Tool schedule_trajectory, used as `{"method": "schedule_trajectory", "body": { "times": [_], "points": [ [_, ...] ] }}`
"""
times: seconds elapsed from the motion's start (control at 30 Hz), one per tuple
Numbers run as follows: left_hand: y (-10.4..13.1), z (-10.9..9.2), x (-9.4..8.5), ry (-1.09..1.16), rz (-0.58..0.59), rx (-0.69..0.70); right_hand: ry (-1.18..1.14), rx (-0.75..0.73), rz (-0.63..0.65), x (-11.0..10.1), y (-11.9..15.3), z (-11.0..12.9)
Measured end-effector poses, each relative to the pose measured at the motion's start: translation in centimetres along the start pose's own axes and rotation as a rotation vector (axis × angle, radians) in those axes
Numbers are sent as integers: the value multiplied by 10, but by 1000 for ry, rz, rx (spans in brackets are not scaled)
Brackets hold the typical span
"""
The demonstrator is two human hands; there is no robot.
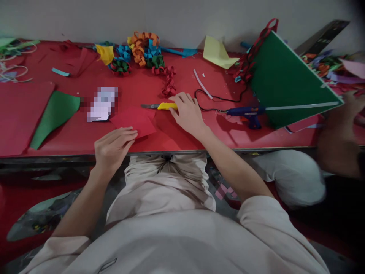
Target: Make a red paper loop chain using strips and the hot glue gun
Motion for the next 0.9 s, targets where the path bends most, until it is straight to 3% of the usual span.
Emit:
{"method": "schedule_trajectory", "body": {
  "times": [0.13,0.33,0.47,0.6,0.73,0.83,0.9],
  "points": [
    [-1,10,5,25,-15,-101,-18,-7,-13,-4,1,-3],
    [1,13,15,17,118,-230,-17,-27,63,8,-15,14],
    [5,17,10,84,90,-243,6,57,126,17,-24,27],
    [9,22,9,119,29,-234,-6,139,59,28,-52,37],
    [11,12,19,43,111,-117,29,73,62,42,-76,50],
    [12,6,19,17,179,-10,38,-58,0,29,-56,65],
    [10,20,1,-69,101,-59,-25,-172,17,20,-24,79]
  ]
}}
Point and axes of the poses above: each hand's wrist, its own y-axis away from the middle knuckle, its own x-axis out of the palm, z = x × y, the point moved 9 cm from there along -y, towards the middle knuckle, and after that the axes turned 8 degrees about -y, right-handed, at the moved point
